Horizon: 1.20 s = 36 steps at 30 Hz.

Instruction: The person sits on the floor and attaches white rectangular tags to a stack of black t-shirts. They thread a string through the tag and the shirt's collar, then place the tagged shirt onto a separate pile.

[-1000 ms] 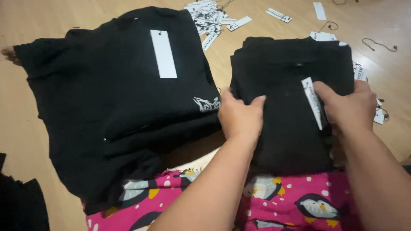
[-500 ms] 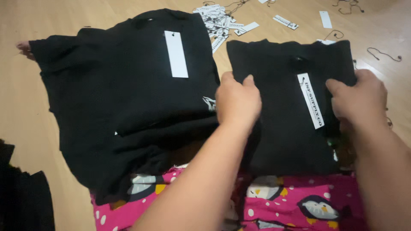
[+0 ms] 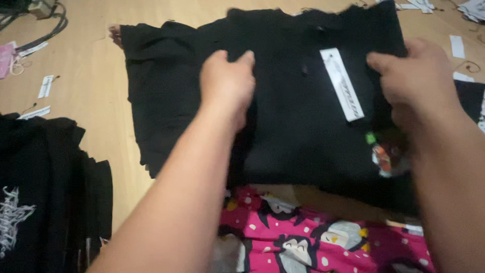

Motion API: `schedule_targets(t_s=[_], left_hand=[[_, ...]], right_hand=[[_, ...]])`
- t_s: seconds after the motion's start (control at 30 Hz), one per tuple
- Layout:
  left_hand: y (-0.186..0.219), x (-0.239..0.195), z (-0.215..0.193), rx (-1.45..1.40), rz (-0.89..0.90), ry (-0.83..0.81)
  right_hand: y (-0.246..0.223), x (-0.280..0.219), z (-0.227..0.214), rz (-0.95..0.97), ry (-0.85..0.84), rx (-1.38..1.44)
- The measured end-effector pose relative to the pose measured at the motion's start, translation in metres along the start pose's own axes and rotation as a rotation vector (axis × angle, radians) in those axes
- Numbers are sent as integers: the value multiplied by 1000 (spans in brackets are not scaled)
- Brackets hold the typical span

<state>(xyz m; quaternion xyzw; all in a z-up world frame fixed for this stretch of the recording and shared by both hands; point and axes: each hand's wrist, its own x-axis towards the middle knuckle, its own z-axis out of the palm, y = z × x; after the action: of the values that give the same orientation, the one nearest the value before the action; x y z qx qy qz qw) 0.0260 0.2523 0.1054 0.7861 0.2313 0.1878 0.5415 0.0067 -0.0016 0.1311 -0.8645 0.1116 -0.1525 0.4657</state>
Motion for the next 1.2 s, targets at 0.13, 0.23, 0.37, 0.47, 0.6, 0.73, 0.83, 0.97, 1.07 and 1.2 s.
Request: schedule_targets(t_s=[0.13,0.23,0.37,0.47,0.6,0.73,0.83,0.97,1.07,1.2], left_hand=[[39,-9,-61,-112,-147,-13],[35,1,-73,-223,-173,38],[12,20,-74,-148,-205,47],[8,16,-78,-156,-225,60],[-3,21,-74,-135,-281,27],[5,19,-78,-188,-346,-6],[3,22,-77,-185,-319,-22],[4,28,-72,-212,-228,29],[-19,44,-62,-14,-78,96],[-31,35,-33,559,272,127]], right_hand=[[-47,9,23,4,-81,119],[-64,12,39,-18,-125,95],[-68,12,59,-51,-77,-43],[-92,-10,59,46,-115,-71],[-93,-13,63,87,-154,-63],[-101,-9,65,160,-154,-59],[-102,-9,66,183,-170,-83],[-75,13,75,35,-130,-37],[-52,22,90,-133,-69,-99],[-49,4,101,-457,-1,-336]])
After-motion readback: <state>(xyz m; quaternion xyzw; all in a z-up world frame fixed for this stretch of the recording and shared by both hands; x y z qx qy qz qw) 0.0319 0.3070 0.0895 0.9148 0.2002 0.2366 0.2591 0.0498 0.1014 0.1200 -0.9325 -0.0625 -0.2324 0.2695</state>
